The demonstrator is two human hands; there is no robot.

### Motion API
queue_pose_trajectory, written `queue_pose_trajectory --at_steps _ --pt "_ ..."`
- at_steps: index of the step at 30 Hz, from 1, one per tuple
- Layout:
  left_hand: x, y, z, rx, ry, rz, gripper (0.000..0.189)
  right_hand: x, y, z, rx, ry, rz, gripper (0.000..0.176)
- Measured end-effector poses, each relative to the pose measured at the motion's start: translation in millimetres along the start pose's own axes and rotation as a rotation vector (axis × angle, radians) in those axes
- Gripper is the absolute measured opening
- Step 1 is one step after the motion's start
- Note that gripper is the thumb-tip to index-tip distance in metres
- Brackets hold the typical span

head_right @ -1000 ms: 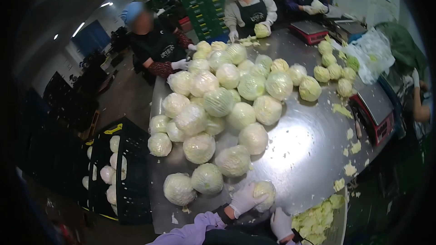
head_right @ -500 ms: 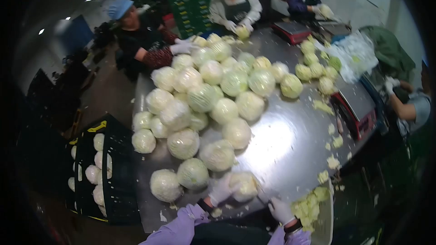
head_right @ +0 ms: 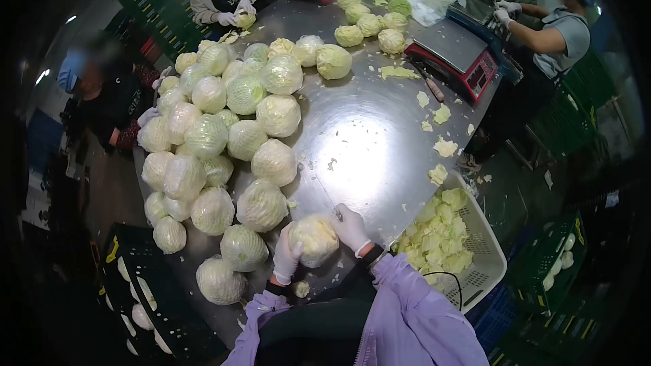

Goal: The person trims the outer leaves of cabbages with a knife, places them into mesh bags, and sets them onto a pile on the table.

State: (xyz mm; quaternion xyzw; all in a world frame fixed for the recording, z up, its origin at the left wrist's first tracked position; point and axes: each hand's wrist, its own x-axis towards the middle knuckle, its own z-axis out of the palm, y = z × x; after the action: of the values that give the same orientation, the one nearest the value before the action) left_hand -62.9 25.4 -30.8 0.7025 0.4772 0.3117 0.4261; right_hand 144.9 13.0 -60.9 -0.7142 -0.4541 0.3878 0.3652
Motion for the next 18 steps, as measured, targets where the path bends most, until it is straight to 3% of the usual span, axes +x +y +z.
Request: queue_pose_trajectory --at_steps 2,4,5,7,8,10,12,14,16,18 --pt "-2.5 -1.7 1.2 0.019 -0.003 0.041 0.07 3.0 9.5 5.1 -0.038 0.1 -0.115 0.021" --pt "-7.1 -3.4 -0.1 -0.138 -0.03 -0.037 0.089 5.2 7.7 -0.3 0.365 -0.089 0.085 0.015" --pt "-9.0 -5.6 -1.7 -0.141 -0.027 -0.035 0.089 5.9 7.6 -2.3 0.361 -0.089 0.082 0.015" --pt "-15.0 -6.8 -5.8 -0.188 -0.078 -0.022 0.089 1.4 -0.8 -8.9 0.788 -0.2 0.299 0.011" --pt "-17.1 -7.7 -8.8 -0.187 -0.073 -0.025 0.089 -3.0 -5.6 -12.6 0.787 -0.206 0.3 0.011" --pt "-16.7 3.2 -16.7 -0.454 -0.143 -0.108 0.081 -14.8 -28.5 -25.6 0.935 -0.344 0.373 0.013" --pt "-16.5 15.1 -21.5 -0.437 -0.119 -0.071 0.071 -24.7 -41.2 -25.3 0.975 -0.396 0.366 0.014" --pt "-7.3 29.8 -30.0 -0.014 -0.278 0.112 0.067 -29.2 -42.6 -25.4 1.005 -0.444 0.335 0.016" --pt "-6.2 34.4 -26.2 -0.031 -0.221 0.156 0.054 -32.7 -34.5 -30.2 0.799 -0.665 0.301 0.018" --pt "-7.2 44.9 -17.7 -0.021 -0.106 0.234 0.027 -61.0 -99.1 -57.1 0.711 -0.737 0.246 0.021"
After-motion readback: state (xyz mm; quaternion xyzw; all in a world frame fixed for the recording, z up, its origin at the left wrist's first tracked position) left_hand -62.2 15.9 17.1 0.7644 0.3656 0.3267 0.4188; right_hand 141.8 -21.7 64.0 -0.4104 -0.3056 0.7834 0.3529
